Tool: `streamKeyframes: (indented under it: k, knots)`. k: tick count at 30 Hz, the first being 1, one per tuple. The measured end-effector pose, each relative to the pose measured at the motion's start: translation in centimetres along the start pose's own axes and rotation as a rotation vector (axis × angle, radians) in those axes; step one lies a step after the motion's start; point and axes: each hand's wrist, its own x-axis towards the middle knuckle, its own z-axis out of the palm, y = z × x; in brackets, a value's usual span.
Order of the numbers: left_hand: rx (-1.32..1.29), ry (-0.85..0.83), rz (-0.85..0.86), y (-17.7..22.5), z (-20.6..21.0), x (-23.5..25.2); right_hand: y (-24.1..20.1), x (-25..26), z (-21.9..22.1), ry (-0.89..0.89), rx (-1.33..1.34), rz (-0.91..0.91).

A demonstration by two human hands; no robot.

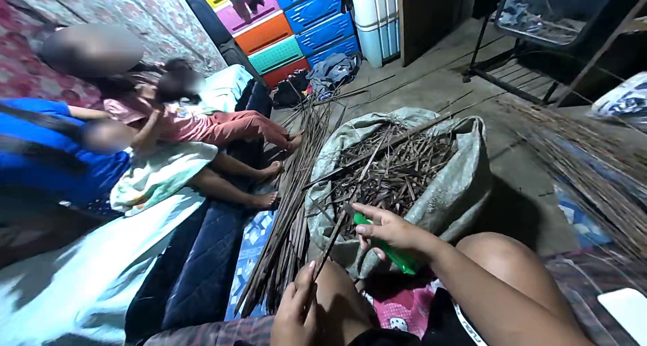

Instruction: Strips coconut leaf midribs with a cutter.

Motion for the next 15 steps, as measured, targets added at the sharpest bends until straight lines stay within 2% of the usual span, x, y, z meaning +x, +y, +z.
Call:
streamKeyframes:
  k: [5,15]
  knots:
    - [0.011,-0.005,0.005,-0.1,-0.1,-0.2,0.2,0.0,-0.2,-0.039,0.063,0.018]
    - [0.049,0.022,0.005,0.2,0.2,-0.5,0.1,0.4,1.0,0.194,-0.013,0.01]
